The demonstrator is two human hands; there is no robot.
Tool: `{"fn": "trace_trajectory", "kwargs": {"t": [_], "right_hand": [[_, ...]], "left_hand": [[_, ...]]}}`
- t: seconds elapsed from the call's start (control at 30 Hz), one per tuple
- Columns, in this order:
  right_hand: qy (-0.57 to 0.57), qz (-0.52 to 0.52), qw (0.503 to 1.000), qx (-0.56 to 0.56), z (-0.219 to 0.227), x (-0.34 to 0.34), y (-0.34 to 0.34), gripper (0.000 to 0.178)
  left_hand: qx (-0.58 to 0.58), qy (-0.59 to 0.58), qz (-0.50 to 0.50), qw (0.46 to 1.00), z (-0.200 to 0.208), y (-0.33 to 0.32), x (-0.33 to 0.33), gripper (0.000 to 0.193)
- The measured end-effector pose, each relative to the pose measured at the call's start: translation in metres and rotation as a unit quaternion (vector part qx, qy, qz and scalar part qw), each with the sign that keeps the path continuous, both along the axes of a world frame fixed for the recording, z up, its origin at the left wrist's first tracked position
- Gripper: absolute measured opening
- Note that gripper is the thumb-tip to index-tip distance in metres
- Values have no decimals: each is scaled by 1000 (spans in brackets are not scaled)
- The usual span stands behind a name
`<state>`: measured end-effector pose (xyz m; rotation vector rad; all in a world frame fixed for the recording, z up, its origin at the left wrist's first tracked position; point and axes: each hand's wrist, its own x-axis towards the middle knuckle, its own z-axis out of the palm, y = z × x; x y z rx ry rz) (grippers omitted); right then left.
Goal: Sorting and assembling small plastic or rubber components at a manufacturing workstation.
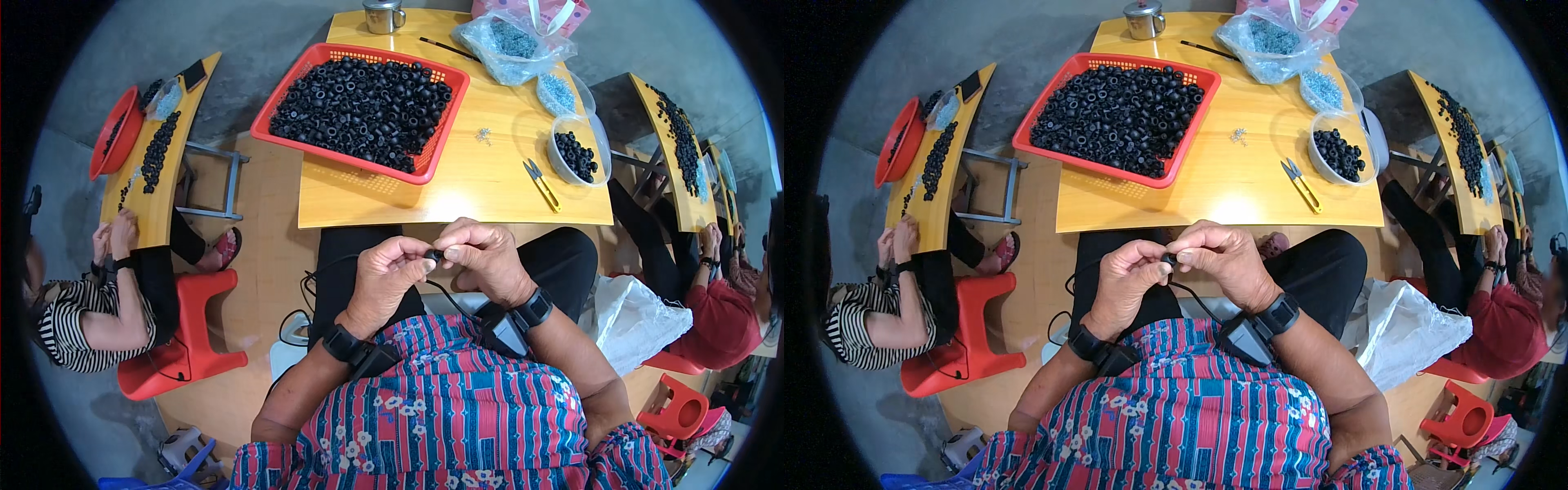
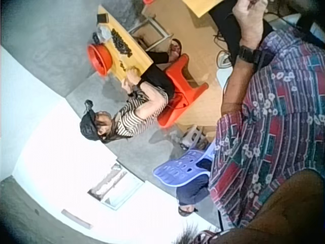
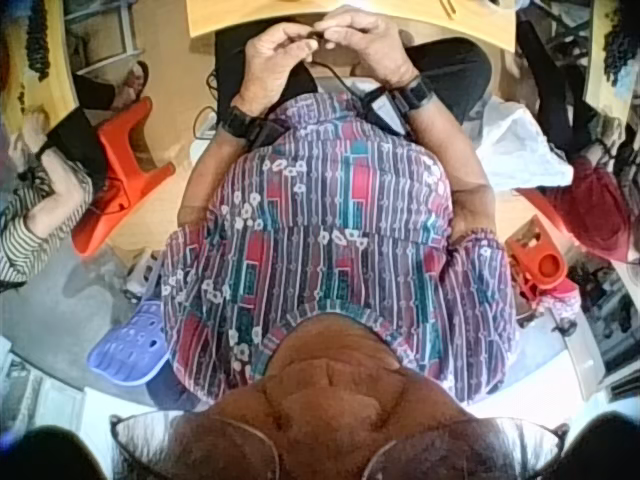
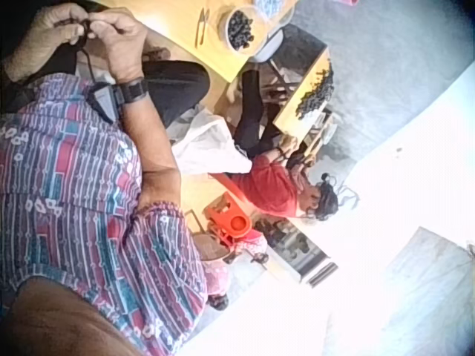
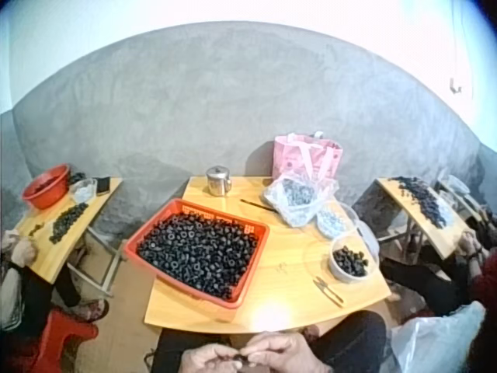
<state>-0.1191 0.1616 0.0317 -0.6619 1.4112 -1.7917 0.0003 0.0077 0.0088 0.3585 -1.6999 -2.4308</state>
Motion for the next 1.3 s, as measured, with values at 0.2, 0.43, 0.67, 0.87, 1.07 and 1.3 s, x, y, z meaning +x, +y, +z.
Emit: {"fn": "trace_trajectory", "kwargs": {"t": [0.2, 0.43, 0.67, 0.87, 1.07, 1.3], "right_hand": [[-136, 34, 990, 5, 4, -2, 1, 16], [-146, 61, 987, 17, 3, -8, 4, 14], [-71, 59, 995, 50, 3, -8, 4, 12], [-168, 67, 983, 28, 1, -3, 4, 14], [-216, 90, 972, 19, 1, -2, 5, 24], [-220, 127, 964, 82, 22, -9, 5, 26]], "left_hand": [[-41, 2, 7, 999, 4, -2, 0, 16], [-73, 15, 0, 997, 4, -3, 0, 18], [-61, -1, -4, 998, 5, -2, 3, 17], [-76, 4, 2, 997, 2, 0, 3, 17], [-91, 33, 5, 995, 9, 2, 3, 15], [-156, 51, 7, 986, 18, -2, -1, 16]]}}
